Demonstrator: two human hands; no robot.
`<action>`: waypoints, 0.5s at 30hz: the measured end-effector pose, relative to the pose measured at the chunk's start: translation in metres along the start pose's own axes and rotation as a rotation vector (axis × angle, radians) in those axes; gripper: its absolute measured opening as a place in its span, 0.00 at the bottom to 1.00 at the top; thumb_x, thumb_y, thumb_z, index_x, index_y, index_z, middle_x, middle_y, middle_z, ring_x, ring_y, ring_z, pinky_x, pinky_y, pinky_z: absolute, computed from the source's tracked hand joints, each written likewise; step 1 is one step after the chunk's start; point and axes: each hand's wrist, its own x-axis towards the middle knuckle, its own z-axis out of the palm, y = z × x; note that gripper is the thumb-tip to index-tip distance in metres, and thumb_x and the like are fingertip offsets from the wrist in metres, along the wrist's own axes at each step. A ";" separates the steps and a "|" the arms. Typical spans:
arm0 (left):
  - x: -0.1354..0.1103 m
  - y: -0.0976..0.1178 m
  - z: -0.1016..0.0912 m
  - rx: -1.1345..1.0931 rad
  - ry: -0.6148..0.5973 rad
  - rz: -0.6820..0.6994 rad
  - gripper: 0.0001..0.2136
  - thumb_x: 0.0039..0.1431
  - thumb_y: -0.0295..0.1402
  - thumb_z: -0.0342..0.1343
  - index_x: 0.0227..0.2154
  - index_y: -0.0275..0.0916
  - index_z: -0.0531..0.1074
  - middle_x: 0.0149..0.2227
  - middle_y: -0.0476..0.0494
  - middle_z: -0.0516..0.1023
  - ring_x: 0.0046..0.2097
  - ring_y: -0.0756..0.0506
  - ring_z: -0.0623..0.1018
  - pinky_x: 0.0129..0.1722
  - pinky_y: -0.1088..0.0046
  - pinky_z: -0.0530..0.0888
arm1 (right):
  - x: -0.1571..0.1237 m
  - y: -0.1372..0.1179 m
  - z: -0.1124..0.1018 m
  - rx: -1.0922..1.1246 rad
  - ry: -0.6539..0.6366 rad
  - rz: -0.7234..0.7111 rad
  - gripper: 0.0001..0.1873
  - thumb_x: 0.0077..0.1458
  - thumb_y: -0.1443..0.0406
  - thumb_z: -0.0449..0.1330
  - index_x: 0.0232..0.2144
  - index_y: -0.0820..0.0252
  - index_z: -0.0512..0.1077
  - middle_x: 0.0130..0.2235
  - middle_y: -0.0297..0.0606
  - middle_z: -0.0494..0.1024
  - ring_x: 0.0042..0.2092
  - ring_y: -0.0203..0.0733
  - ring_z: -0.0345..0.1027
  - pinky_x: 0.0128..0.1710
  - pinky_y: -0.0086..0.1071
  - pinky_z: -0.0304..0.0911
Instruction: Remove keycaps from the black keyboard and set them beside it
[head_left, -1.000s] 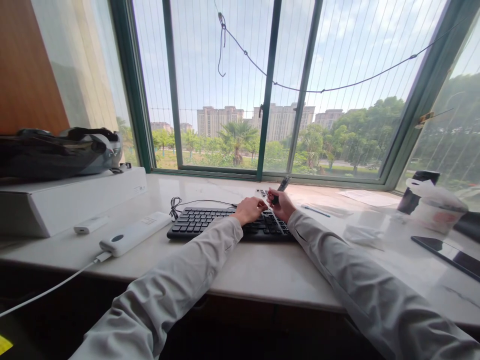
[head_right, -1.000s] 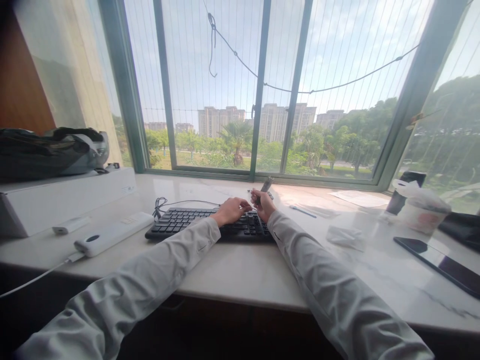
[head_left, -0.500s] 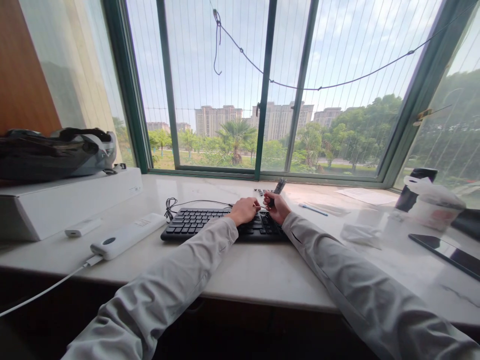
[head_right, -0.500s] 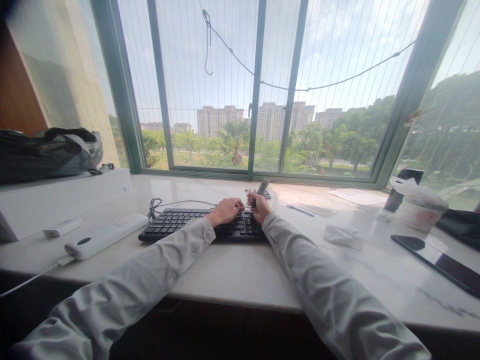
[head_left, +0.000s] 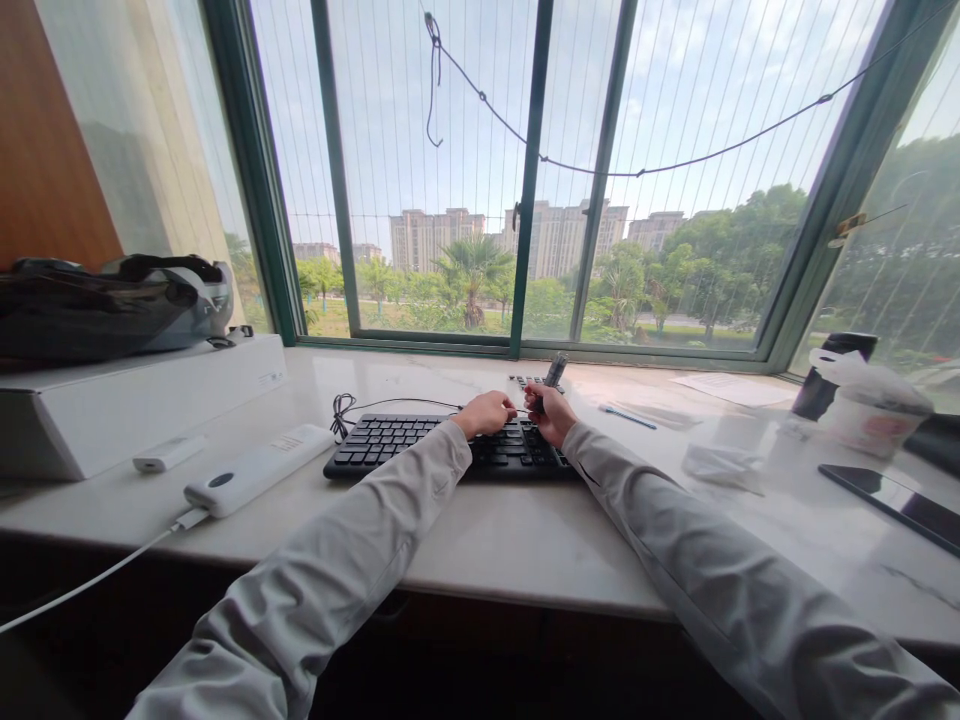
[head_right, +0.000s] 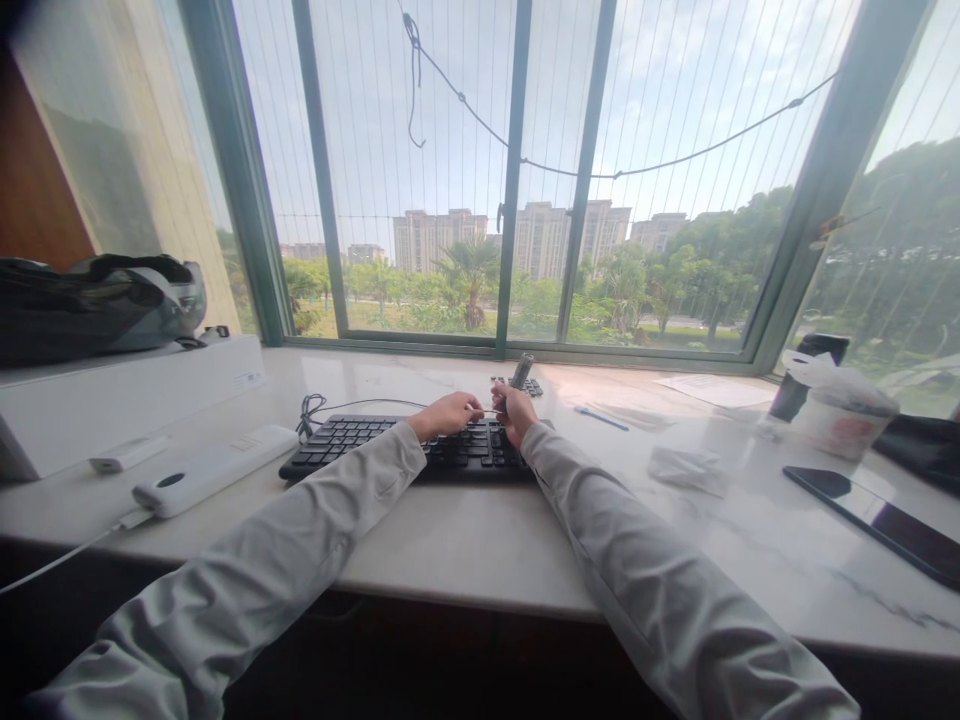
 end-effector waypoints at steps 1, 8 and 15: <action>0.000 0.000 0.000 -0.002 -0.004 -0.002 0.13 0.57 0.34 0.53 0.40 0.32 0.76 0.36 0.39 0.80 0.37 0.46 0.76 0.37 0.76 0.70 | 0.000 0.000 0.001 -0.011 0.008 -0.003 0.08 0.49 0.65 0.60 0.23 0.61 0.64 0.17 0.26 0.60 0.19 0.28 0.51 0.16 0.25 0.44; 0.000 0.000 0.001 -0.093 -0.083 0.053 0.13 0.55 0.34 0.54 0.39 0.33 0.77 0.35 0.40 0.81 0.38 0.46 0.77 0.39 0.75 0.71 | -0.003 0.002 0.002 0.067 -0.040 -0.022 0.10 0.49 0.61 0.59 0.24 0.58 0.61 0.15 0.23 0.52 0.17 0.29 0.46 0.15 0.26 0.43; -0.009 0.003 0.009 0.066 0.067 -0.010 0.14 0.52 0.42 0.57 0.39 0.43 0.79 0.40 0.44 0.80 0.42 0.44 0.78 0.42 0.73 0.71 | -0.004 0.005 0.007 0.058 -0.166 -0.095 0.21 0.46 0.56 0.62 0.18 0.56 0.54 0.13 0.22 0.46 0.15 0.28 0.38 0.14 0.27 0.38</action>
